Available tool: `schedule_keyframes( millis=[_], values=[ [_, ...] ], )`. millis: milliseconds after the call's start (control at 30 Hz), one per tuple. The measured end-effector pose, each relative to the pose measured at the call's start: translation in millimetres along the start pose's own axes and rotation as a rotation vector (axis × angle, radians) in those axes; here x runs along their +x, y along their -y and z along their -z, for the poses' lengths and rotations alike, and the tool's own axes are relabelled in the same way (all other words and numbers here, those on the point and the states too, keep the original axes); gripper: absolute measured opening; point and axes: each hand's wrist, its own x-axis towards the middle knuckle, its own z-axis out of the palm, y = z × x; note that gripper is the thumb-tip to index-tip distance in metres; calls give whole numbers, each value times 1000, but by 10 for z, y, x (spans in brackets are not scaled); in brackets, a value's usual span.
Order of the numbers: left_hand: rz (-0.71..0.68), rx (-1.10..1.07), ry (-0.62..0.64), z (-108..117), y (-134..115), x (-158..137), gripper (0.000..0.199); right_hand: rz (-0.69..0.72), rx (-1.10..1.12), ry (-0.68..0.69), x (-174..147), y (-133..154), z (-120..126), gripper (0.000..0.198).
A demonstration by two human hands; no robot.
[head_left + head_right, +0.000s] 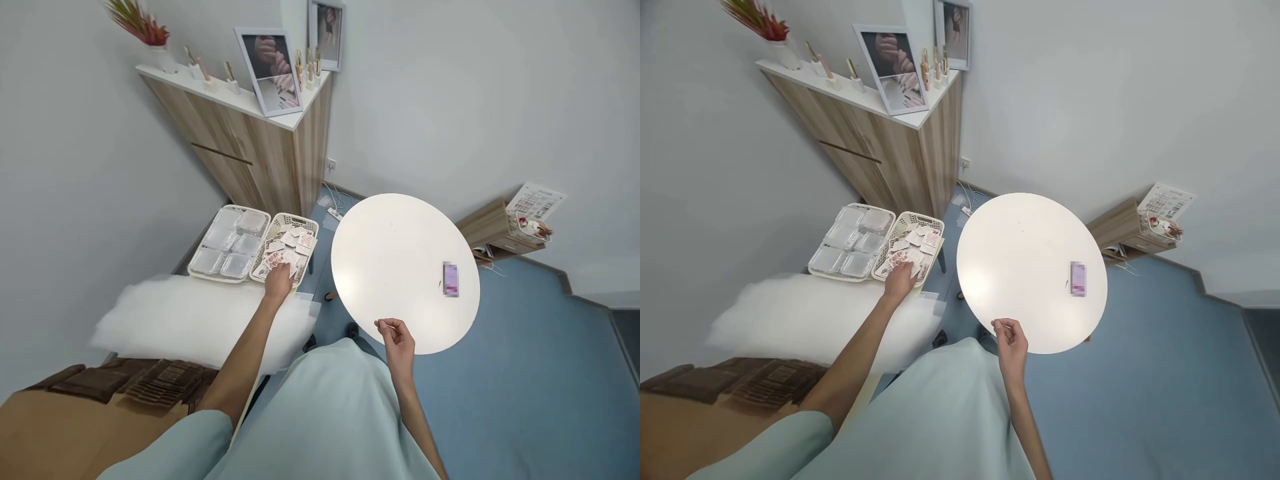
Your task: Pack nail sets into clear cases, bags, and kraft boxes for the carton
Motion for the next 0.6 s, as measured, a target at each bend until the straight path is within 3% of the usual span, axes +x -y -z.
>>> schedule_keyframes(
  millis=[200,400,500,600],
  values=[
    [46,-6,-4,123,17,-22,30,19,16,-25,35,37,-77,35],
    [148,-149,-200,370,-4,-162,37,65,22,106,233,108,-124,34],
    [176,-362,-279,461,-192,-250,35,71,24,181,350,142,-79,31],
    [147,-702,-218,515,-578,-356,42,75,27,248,502,160,3,31]
  ],
)
